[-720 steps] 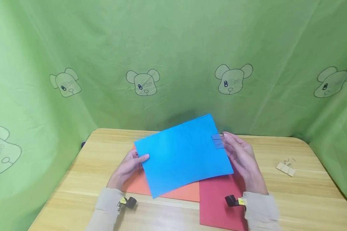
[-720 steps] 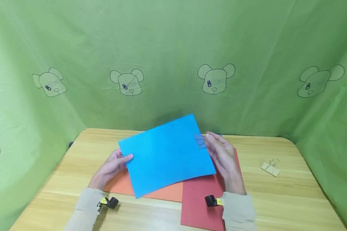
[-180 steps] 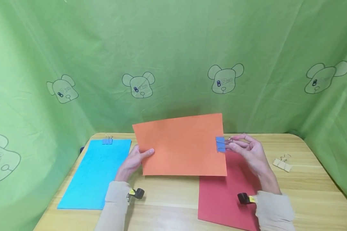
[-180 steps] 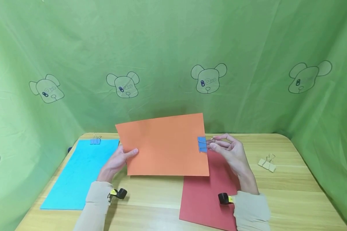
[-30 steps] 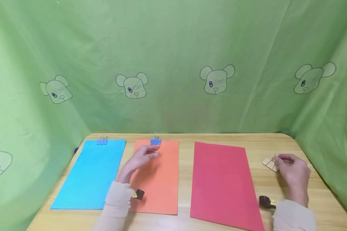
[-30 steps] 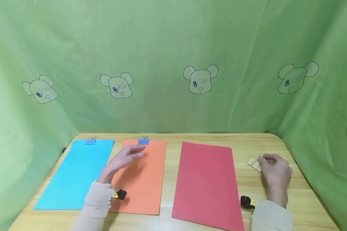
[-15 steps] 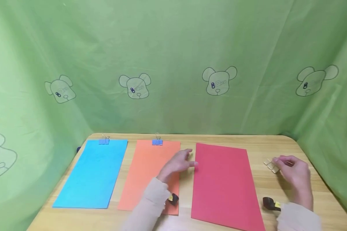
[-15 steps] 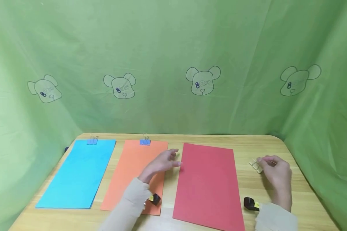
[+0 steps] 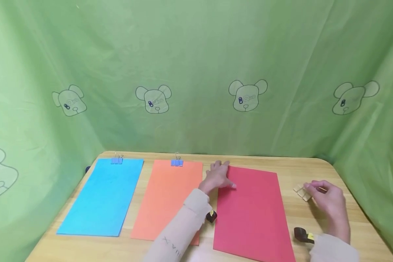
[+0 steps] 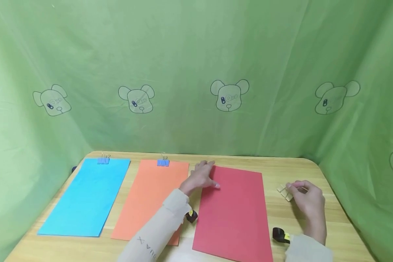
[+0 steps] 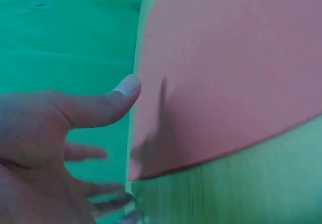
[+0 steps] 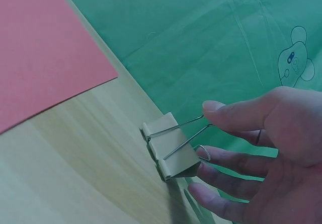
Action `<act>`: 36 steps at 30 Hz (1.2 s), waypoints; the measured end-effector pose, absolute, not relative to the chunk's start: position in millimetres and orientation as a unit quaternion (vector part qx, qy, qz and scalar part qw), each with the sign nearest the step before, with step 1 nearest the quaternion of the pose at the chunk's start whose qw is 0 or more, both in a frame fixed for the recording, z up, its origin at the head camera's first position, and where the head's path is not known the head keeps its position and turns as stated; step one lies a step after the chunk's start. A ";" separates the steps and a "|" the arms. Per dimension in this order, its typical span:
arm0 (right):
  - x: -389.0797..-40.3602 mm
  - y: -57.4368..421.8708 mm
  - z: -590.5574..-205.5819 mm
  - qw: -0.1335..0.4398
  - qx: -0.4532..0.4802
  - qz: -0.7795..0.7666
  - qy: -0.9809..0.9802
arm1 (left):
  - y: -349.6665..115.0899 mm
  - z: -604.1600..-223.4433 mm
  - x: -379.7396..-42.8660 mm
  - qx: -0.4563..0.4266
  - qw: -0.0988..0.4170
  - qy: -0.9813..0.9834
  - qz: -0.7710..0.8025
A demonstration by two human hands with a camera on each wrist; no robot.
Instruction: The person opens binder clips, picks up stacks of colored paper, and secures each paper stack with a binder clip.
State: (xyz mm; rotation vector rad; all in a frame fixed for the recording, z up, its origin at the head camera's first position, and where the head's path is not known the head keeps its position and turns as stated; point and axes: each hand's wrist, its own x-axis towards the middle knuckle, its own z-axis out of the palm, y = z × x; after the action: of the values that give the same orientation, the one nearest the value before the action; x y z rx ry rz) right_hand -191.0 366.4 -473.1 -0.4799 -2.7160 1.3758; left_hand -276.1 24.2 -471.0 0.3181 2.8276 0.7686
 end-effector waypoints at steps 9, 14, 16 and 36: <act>-189.5 364.9 -471.2 0.021 -0.162 0.450 -0.878 | 36.7 -468.7 -294.2 0.184 0.106 0.957 0.196; -190.1 365.3 -472.3 0.023 -0.166 0.457 -0.873 | 39.6 -465.0 -298.5 0.189 0.114 0.963 0.153; -189.7 365.0 -473.3 0.021 -0.165 0.461 -0.872 | 38.9 -464.1 -299.5 0.188 0.124 0.964 0.145; -187.3 365.3 -472.6 0.005 -0.164 0.462 -0.871 | 30.8 -455.6 -301.1 0.174 0.164 0.963 0.125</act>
State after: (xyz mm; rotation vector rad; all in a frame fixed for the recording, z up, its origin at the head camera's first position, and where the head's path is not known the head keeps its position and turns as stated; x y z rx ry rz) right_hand -187.3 365.3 -472.6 -0.5149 -2.7278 1.4473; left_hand -301.1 30.8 -455.6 0.4949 2.7461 0.3565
